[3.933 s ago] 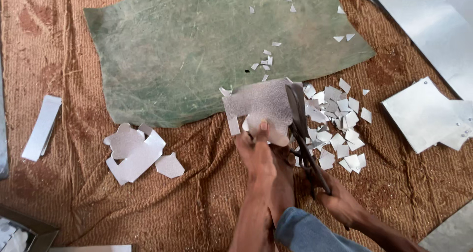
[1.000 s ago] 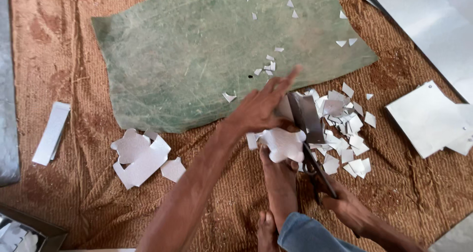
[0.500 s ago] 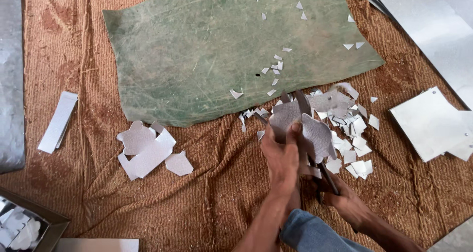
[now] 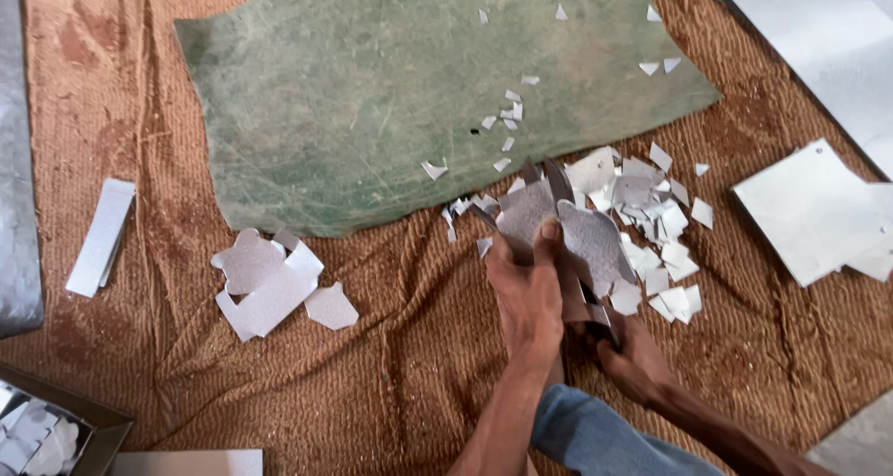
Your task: The person uses large shears to cut star-shaped pieces from square metal sheets. They hold each sheet with one hand and cut along the edges with the other, placing finished pieces into a nearby metal tray.
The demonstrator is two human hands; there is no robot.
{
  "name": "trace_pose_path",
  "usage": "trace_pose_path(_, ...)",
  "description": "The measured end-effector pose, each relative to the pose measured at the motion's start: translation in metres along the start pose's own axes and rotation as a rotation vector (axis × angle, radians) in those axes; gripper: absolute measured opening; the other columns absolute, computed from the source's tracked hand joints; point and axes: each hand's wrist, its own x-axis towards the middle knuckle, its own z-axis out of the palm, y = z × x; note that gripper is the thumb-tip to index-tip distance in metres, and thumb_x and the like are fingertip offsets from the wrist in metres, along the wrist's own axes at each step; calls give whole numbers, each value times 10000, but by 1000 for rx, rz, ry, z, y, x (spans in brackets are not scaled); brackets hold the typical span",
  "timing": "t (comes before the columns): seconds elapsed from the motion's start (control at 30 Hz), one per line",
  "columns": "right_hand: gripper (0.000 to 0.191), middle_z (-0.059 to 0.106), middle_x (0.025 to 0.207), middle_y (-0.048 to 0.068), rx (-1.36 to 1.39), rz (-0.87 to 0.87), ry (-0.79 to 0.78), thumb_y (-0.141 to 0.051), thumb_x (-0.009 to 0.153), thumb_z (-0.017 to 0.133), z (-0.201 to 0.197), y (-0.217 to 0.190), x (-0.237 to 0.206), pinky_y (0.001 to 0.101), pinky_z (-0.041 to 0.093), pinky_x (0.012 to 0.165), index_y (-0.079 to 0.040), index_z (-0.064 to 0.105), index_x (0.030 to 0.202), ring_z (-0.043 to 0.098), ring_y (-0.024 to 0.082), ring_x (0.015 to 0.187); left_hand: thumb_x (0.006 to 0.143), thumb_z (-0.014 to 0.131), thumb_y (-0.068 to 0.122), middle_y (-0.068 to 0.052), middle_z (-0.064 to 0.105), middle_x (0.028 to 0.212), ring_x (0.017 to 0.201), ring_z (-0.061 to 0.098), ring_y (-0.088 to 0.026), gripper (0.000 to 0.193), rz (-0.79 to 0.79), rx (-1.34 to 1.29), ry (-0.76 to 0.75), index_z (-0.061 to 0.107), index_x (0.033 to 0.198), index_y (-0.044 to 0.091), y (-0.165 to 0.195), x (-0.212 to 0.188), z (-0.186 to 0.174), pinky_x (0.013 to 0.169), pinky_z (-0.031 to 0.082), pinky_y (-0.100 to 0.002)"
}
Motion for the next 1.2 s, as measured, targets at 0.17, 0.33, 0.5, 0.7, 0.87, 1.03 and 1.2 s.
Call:
trace_pose_path(0.17,270,554,569,37,-49,-28,88,42,793,464,10,1,7,335,357,376,-27,673,948,433,131,409,940,772,349,-15,469,658,582,433,-151,443,161,-8,51,494,747,62,-20,9,2,495,405,-336)
trace_pose_path(0.33,229,561,567,71,-77,-61,98,55,805,474,11,-2,8,346,369,385,16,659,934,438,141,407,913,769,303,5,487,634,573,442,-136,369,128,-93,17,535,750,69,-24,9,4,502,397,-328)
trace_pose_path(0.5,375,708,717,171,-120,-61,92,36,820,470,9,-19,2,373,460,462,-8,631,1156,550,197,475,902,820,241,1,529,683,627,467,-126,364,52,-192,-18,543,780,38,-27,22,1,548,436,-313)
trace_pose_path(0.7,924,635,1408,173,25,54,-49,-44,737,560,-8,-20,-23,511,508,798,-198,331,1619,604,307,873,901,758,142,6,743,965,855,631,-138,223,-263,-530,-156,734,1115,84,-22,38,-8,742,490,-269)
trace_pose_path(0.87,1033,619,1499,175,207,141,-144,-7,730,517,-19,-10,-27,619,566,944,-212,270,1712,595,454,1094,871,732,164,-10,745,1198,1122,654,-149,443,-452,-261,-62,668,1309,185,-28,27,-25,952,502,-308)
trace_pose_path(1.03,929,551,1538,97,133,238,-150,-75,746,587,-25,-14,-28,529,489,1087,-247,320,1619,546,306,1364,875,779,206,-85,686,1257,1196,604,-283,500,-405,-330,-64,620,1338,101,-38,15,-31,1046,512,-402)
trace_pose_path(1.2,882,601,1510,111,42,243,-173,-126,716,585,-26,-14,-24,523,524,1033,-232,395,1570,604,308,1295,877,802,247,-59,691,1249,1190,616,-229,481,-398,-294,-62,616,1296,102,-35,15,-31,1073,455,-396)
